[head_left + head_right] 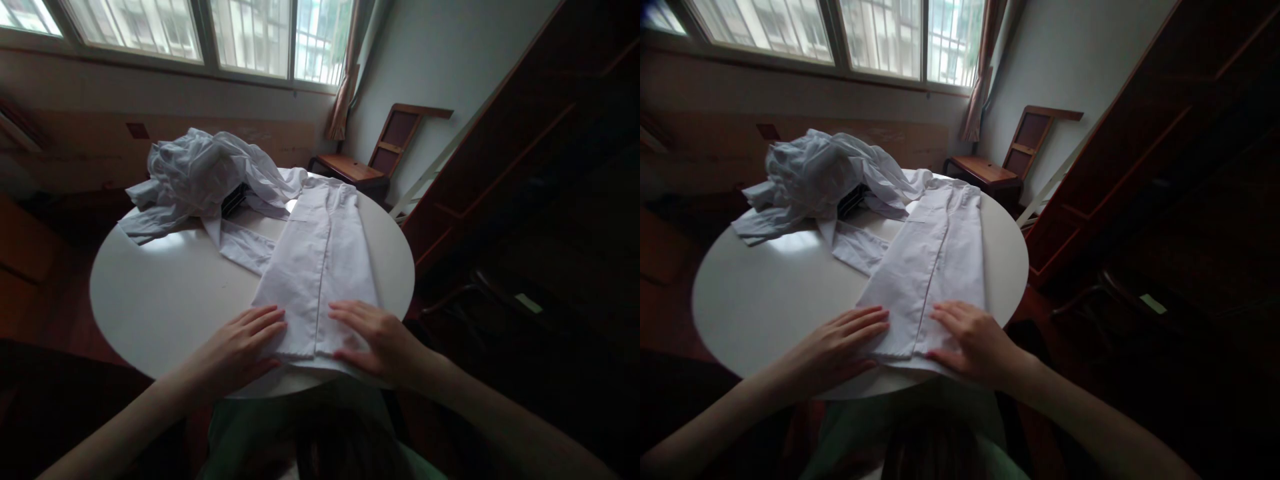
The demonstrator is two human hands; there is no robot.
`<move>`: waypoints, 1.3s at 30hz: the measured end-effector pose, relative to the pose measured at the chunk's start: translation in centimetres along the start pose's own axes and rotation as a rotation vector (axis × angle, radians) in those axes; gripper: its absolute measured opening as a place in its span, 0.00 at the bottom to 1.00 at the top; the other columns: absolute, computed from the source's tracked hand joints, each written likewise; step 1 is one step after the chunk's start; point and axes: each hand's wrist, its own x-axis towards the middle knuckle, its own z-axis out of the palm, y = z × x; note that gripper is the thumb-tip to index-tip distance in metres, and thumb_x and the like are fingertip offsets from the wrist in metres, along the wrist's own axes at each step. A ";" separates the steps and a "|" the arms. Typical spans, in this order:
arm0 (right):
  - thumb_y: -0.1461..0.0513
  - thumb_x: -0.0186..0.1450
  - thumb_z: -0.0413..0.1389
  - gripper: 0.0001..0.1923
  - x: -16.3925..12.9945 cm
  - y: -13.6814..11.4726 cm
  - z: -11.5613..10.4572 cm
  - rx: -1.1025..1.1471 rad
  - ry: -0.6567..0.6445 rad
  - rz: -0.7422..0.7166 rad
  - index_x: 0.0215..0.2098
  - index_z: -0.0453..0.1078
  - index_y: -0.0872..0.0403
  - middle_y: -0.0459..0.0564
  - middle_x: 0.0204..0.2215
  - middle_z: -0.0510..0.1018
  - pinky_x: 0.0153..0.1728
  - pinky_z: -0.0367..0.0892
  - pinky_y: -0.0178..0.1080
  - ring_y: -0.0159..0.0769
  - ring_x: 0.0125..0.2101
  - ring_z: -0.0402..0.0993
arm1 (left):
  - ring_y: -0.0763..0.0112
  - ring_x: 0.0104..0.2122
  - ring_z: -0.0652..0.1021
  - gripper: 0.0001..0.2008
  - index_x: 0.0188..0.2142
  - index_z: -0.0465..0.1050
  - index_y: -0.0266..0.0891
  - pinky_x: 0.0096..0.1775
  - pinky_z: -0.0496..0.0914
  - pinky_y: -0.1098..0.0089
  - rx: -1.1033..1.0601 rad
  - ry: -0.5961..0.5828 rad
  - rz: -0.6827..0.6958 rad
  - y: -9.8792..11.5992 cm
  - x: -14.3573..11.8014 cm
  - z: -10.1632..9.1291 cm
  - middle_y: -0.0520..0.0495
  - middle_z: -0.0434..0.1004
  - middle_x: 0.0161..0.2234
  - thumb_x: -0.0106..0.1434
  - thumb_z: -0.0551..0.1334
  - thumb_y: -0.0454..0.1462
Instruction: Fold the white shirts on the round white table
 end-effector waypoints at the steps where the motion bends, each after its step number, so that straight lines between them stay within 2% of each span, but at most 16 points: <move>1: 0.57 0.60 0.55 0.21 -1.1 -1.1 0.4 -0.004 -0.002 -0.018 0.50 0.66 0.58 0.58 0.48 0.73 0.50 0.67 0.44 0.41 0.50 0.68 | 0.60 0.55 0.67 0.20 0.53 0.64 0.38 0.52 0.68 0.59 0.004 0.001 0.017 0.3 0.1 0.4 0.40 0.68 0.54 0.62 0.58 0.41; 3: 0.61 0.60 0.54 0.20 -2.6 -2.2 1.4 -0.016 0.014 -0.030 0.49 0.66 0.59 0.59 0.49 0.72 0.51 0.66 0.44 0.42 0.52 0.67 | 0.61 0.54 0.68 0.18 0.51 0.65 0.37 0.51 0.69 0.61 0.014 0.004 0.046 1.2 0.6 0.9 0.41 0.70 0.52 0.63 0.57 0.39; 6: 0.65 0.60 0.51 0.17 -3.4 -2.1 2.2 -0.016 0.080 -0.034 0.47 0.67 0.60 0.59 0.48 0.73 0.51 0.66 0.43 0.41 0.52 0.67 | 0.63 0.53 0.70 0.16 0.51 0.66 0.36 0.49 0.71 0.63 0.038 0.047 0.066 2.1 1.6 1.4 0.41 0.71 0.51 0.63 0.55 0.35; 11: 0.61 0.63 0.52 0.15 -3.5 -1.5 2.4 0.001 0.176 -0.001 0.47 0.68 0.58 0.57 0.46 0.76 0.48 0.69 0.42 0.39 0.49 0.71 | 0.64 0.50 0.73 0.14 0.47 0.69 0.35 0.46 0.74 0.64 0.066 0.115 0.080 2.8 3.0 1.5 0.42 0.75 0.47 0.63 0.52 0.31; 17: 0.69 0.59 0.50 0.15 -3.2 -1.7 3.6 -0.114 0.224 -0.001 0.44 0.70 0.60 0.57 0.44 0.76 0.46 0.71 0.43 0.42 0.47 0.72 | 0.66 0.50 0.73 0.13 0.46 0.70 0.34 0.47 0.73 0.66 -0.014 0.219 0.059 3.8 3.3 2.2 0.41 0.76 0.46 0.64 0.51 0.31; 21: 0.70 0.59 0.49 0.16 -3.1 -1.6 3.3 -0.126 0.192 -0.003 0.45 0.70 0.59 0.57 0.42 0.78 0.45 0.71 0.40 0.40 0.44 0.74 | 0.67 0.49 0.74 0.13 0.47 0.69 0.35 0.46 0.74 0.66 0.002 0.181 0.067 3.8 2.9 2.5 0.42 0.76 0.46 0.64 0.51 0.31; 26: 0.70 0.59 0.48 0.18 -2.7 -1.4 3.2 -0.166 0.178 -0.048 0.47 0.67 0.60 0.58 0.45 0.76 0.45 0.70 0.43 0.41 0.46 0.73 | 0.62 0.49 0.73 0.19 0.52 0.63 0.33 0.46 0.73 0.62 0.027 0.078 0.070 4.3 3.4 1.7 0.38 0.72 0.50 0.60 0.55 0.32; 29: 0.69 0.58 0.49 0.13 -2.3 -1.4 3.5 -0.133 0.187 -0.047 0.41 0.68 0.57 0.56 0.41 0.78 0.44 0.69 0.42 0.40 0.44 0.73 | 0.62 0.47 0.74 0.20 0.51 0.61 0.33 0.44 0.74 0.62 0.005 0.070 0.045 4.6 4.0 1.4 0.38 0.73 0.48 0.58 0.55 0.31; 33: 0.70 0.56 0.50 0.12 -1.7 -1.4 3.4 -0.139 0.127 -0.011 0.38 0.67 0.56 0.54 0.38 0.78 0.41 0.69 0.39 0.39 0.42 0.73 | 0.66 0.44 0.75 0.12 0.43 0.63 0.36 0.42 0.74 0.66 -0.059 0.093 -0.030 4.8 4.0 1.8 0.41 0.74 0.42 0.58 0.53 0.29; 35: 0.70 0.55 0.49 0.11 -1.6 -1.4 3.1 -0.157 0.131 -0.016 0.36 0.67 0.56 0.53 0.33 0.78 0.37 0.70 0.37 0.38 0.37 0.74 | 0.67 0.42 0.76 0.09 0.39 0.62 0.36 0.40 0.75 0.67 -0.050 0.141 -0.054 4.8 3.9 2.3 0.42 0.75 0.40 0.59 0.51 0.28; 39: 0.70 0.54 0.48 0.09 -1.9 -1.0 1.8 -0.200 0.303 0.017 0.29 0.67 0.55 0.48 0.21 0.75 0.26 0.66 0.33 0.33 0.24 0.72 | 0.67 0.42 0.77 0.08 0.38 0.62 0.37 0.40 0.75 0.67 0.007 0.223 -0.053 4.8 3.7 3.1 0.42 0.75 0.39 0.61 0.49 0.27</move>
